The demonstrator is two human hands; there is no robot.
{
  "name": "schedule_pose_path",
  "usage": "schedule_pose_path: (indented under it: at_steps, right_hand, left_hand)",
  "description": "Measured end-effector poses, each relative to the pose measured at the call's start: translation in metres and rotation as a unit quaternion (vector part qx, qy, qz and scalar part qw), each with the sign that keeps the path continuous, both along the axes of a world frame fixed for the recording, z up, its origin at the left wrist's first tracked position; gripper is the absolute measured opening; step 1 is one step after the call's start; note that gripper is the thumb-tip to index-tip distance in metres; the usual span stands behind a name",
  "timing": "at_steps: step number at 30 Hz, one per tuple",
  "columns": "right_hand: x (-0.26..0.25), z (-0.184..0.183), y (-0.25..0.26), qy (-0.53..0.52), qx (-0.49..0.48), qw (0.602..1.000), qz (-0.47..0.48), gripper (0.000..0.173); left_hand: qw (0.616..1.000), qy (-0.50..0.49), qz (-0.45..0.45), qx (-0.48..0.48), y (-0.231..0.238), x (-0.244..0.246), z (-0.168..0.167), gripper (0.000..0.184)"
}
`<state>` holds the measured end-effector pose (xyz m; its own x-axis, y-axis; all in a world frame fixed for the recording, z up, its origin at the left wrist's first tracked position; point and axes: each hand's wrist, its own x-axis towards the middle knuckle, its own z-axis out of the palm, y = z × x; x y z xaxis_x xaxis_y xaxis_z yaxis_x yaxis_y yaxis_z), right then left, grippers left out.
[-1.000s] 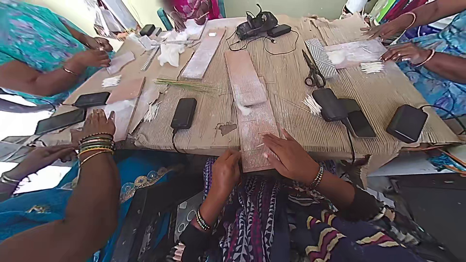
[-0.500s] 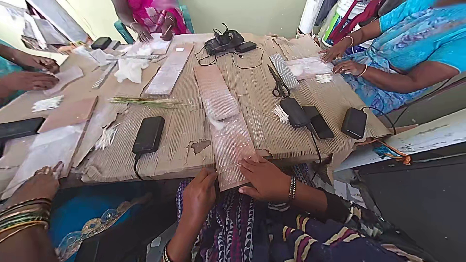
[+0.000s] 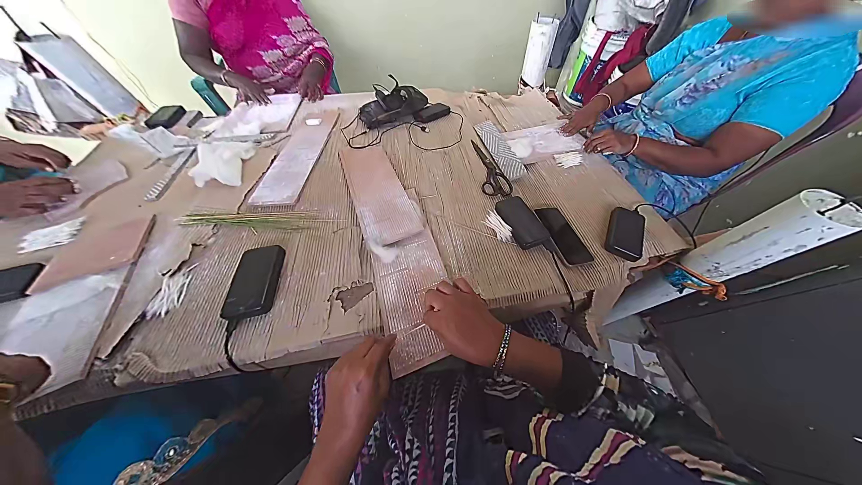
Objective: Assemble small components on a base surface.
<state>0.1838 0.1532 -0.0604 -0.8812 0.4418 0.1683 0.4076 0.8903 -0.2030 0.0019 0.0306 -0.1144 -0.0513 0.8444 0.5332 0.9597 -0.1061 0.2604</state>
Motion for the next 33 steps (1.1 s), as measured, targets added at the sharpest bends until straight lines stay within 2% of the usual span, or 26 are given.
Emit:
schedule_pose_path:
  at_steps: [3,5,9,12,16,19,21,23,25,28,31,33]
  right_hand:
    - [0.015,0.009,0.018,-0.043,-0.034,0.997,-0.053,0.018]
    - [0.033,0.016,0.051,-0.040,-0.076,0.985,-0.152,0.022]
    - [0.069,0.016,0.124,0.066,-0.072,0.922,-0.374,0.015]
    - [0.072,0.007,0.159,0.049,-0.065,0.897,-0.434,0.015]
    - [0.066,0.002,0.173,-0.003,-0.056,0.899,-0.434,0.015]
    - [0.066,0.010,0.172,-0.068,-0.078,0.901,-0.422,0.023]
    - [0.058,0.012,0.162,-0.022,-0.062,0.912,-0.405,0.025]
    - [0.043,0.014,0.134,0.081,-0.032,0.939,-0.333,0.017]
    - [0.015,0.014,0.111,0.131,-0.045,0.965,-0.223,0.016]
    - [-0.044,0.007,0.092,0.059,-0.103,0.987,-0.105,0.030]
    - [-0.086,0.001,0.086,0.007,-0.127,0.982,-0.138,0.030]
    - [-0.096,0.000,0.086,0.015,-0.173,0.969,-0.174,0.025]
  left_hand:
    - [1.000,0.002,0.012,-0.001,0.000,-0.007,0.002,0.030]
    - [0.999,-0.014,0.034,-0.006,-0.003,-0.017,0.003,0.030]
    - [0.990,-0.115,0.083,-0.026,-0.013,-0.027,0.008,0.031]
    - [0.980,-0.168,0.098,-0.033,-0.017,-0.027,0.010,0.032]
    - [0.974,-0.201,0.102,-0.030,-0.022,-0.030,0.005,0.032]
    - [0.958,-0.265,0.102,-0.034,-0.026,-0.036,0.001,0.029]
    - [0.942,-0.318,0.105,-0.034,-0.029,-0.038,0.001,0.025]
    - [0.917,-0.387,0.098,-0.025,-0.026,-0.037,0.005,0.023]
    - [0.887,-0.453,0.088,-0.011,-0.018,-0.033,0.007,0.020]
    - [0.854,-0.516,0.074,0.004,-0.005,-0.031,0.011,0.023]
    - [0.848,-0.526,0.060,0.003,0.025,-0.033,0.020,0.026]
    - [0.866,-0.496,0.057,-0.021,0.054,-0.041,0.023,0.026]
